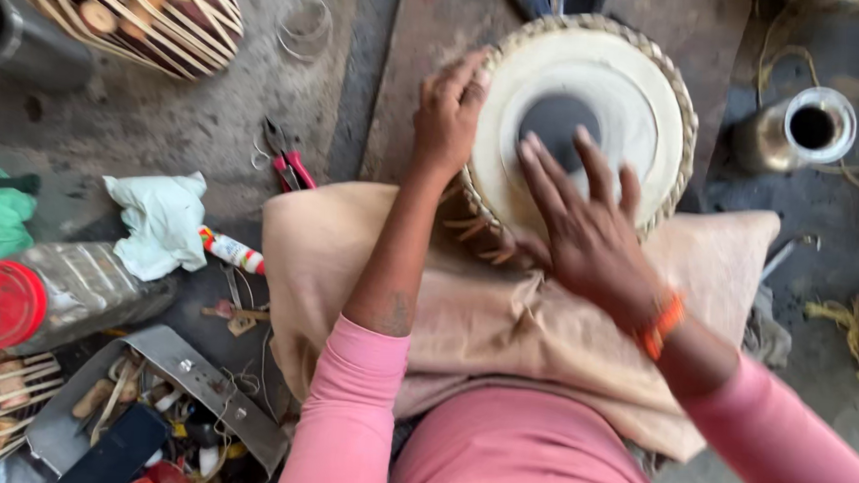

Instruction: The person applies a dark paste to the central black spot of a tabla drum and rubs it in with their fingers. They then use a metal file to scrape the drumhead surface and continue rubbing the paste. The drum remains on their lap throughout.

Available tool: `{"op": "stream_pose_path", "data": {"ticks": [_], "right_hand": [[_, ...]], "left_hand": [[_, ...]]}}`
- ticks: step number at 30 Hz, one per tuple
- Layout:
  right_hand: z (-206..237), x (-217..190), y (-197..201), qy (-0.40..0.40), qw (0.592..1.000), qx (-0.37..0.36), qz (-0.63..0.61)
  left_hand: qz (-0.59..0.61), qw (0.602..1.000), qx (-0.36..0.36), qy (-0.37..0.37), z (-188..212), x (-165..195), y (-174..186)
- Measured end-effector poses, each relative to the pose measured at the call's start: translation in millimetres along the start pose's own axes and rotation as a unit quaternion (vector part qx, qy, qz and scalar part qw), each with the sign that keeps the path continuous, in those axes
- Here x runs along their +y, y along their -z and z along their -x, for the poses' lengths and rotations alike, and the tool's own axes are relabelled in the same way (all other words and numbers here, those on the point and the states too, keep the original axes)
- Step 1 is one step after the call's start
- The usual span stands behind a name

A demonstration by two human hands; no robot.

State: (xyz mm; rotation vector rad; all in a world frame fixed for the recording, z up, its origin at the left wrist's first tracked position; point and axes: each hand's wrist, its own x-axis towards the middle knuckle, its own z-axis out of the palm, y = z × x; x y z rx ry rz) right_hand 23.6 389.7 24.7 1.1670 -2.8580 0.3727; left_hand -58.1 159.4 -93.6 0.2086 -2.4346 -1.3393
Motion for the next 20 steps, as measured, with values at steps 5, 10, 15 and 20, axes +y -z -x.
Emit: {"op": "stream_pose_path", "data": {"ticks": [5, 10, 15, 20], "right_hand": [[-29, 30, 23, -0.053, 0.998, -0.01, -0.032], [7, 27, 30, 0.012, 0.997, -0.03, -0.071], [-3, 27, 34, 0.092, 0.993, -0.061, -0.033], [-26, 21, 39, 0.096, 0.992, -0.086, -0.008]], "left_hand": [[-0.046, 0.997, 0.014, 0.06, 2, 20, 17], [0.115, 0.989, -0.087, -0.033, -28, 15, 24], [0.202, 0.967, -0.155, 0.024, -32, 21, 26], [0.203, 0.967, -0.152, 0.016, -26, 29, 32]]}}
